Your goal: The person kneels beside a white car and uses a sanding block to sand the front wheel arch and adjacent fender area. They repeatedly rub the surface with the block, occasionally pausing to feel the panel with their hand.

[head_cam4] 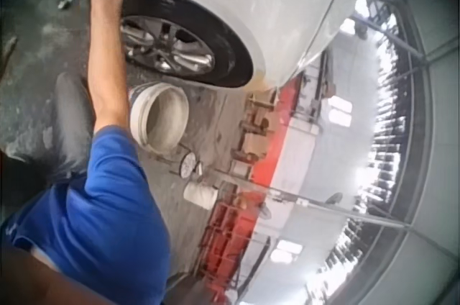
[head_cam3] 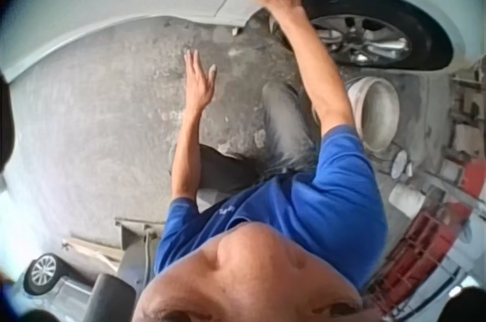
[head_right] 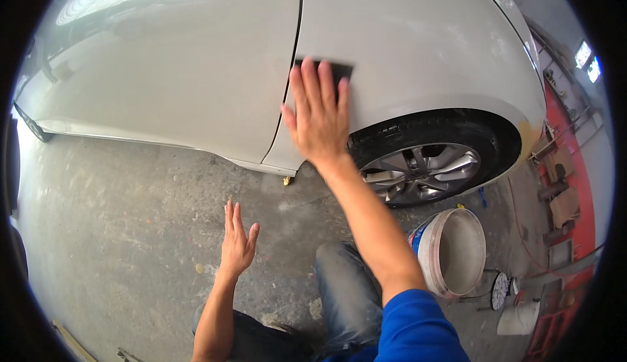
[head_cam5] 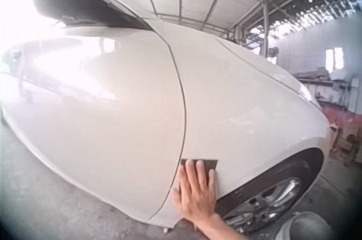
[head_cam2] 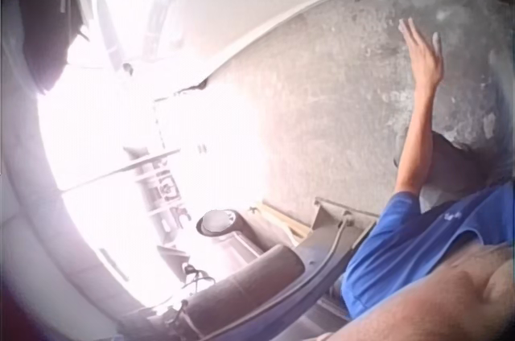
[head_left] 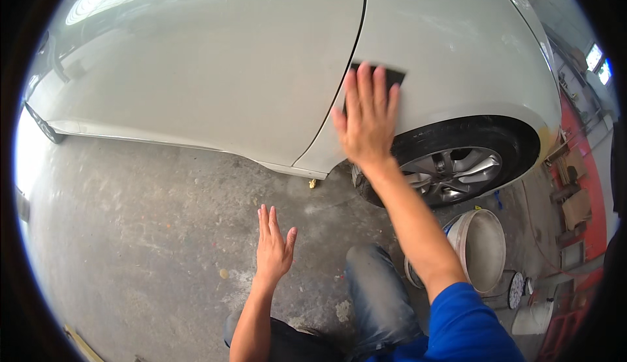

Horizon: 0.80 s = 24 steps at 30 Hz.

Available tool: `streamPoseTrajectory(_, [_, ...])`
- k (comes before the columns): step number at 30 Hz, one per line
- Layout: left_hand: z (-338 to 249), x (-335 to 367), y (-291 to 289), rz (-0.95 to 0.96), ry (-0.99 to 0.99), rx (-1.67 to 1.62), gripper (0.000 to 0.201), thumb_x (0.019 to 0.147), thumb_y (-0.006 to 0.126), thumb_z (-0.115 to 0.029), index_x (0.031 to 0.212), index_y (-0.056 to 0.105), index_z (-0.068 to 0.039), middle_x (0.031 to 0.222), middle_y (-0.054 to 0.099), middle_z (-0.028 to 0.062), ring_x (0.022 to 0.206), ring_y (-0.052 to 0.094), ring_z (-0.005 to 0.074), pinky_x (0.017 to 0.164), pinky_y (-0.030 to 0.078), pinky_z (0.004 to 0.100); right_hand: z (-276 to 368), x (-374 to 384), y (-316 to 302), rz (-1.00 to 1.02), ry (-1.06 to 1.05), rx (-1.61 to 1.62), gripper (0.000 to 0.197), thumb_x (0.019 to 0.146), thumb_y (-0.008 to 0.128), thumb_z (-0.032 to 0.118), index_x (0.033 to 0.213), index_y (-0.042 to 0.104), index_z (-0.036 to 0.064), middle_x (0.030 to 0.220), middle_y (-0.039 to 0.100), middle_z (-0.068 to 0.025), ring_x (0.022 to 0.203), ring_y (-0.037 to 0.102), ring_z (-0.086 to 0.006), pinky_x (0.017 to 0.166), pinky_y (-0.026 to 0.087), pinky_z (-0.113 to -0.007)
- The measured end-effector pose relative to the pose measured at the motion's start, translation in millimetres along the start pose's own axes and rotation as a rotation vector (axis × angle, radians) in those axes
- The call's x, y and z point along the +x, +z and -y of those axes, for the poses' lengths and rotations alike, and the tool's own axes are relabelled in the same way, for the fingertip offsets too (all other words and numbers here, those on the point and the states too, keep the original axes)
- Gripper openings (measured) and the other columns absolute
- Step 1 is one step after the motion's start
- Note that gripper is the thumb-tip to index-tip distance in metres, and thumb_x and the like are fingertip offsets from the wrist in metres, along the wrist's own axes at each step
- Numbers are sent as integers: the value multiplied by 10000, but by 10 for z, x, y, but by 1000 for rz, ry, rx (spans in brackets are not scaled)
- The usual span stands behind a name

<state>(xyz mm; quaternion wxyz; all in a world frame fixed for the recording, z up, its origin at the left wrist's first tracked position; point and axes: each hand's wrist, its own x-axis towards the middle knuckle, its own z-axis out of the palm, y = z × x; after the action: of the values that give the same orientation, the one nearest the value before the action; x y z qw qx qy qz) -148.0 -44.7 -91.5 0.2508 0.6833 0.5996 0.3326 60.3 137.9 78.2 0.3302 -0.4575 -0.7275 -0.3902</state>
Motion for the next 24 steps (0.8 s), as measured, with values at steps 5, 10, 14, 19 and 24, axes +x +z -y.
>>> streamPoseTrajectory(5, [46,8,30,24,-39,12,700,1059,539,-338,1586,213,-12,1661,134,278,1540,158,448,1224,260,502,-527,1614,-599,-184,37,-153,635,1044,482,373,1492,397,-69,1583,379,-236,1487,318,-382,1219,227,-534])
streamPoseTrajectory(10, [49,82,172,22,-5,-10,671,1026,599,-270,1549,293,17,1633,185,315,1514,210,482,1210,286,498,-450,999,-399,-163,2,-112,759,973,546,522,1561,384,70,1651,329,-104,1529,277,-331,1212,199,-590])
streamPoseTrajectory(14, [125,85,253,95,-1,41,688,1036,577,-292,1566,256,7,1646,168,301,1524,189,472,1216,278,494,-829,356,-418,62,-288,-195,822,974,506,566,1617,270,111,1697,223,-66,1571,182,-282,1241,165,-552])
streamPoseTrajectory(19, [264,-85,171,147,-95,103,709,1036,573,-307,1572,236,12,1652,153,296,1533,167,461,1226,255,499,-2209,-24,-1064,23,-117,-249,792,1032,374,607,1613,257,82,1689,232,-116,1569,181,-318,1234,168,-564])
streamPoseTrajectory(24, [366,-125,73,108,-133,147,701,1043,558,-311,1570,239,23,1653,151,298,1541,160,444,1227,251,502,-2151,26,-878,-185,183,-216,799,1051,366,559,1593,222,-9,1667,222,-213,1552,183,-391,1211,111,-623])
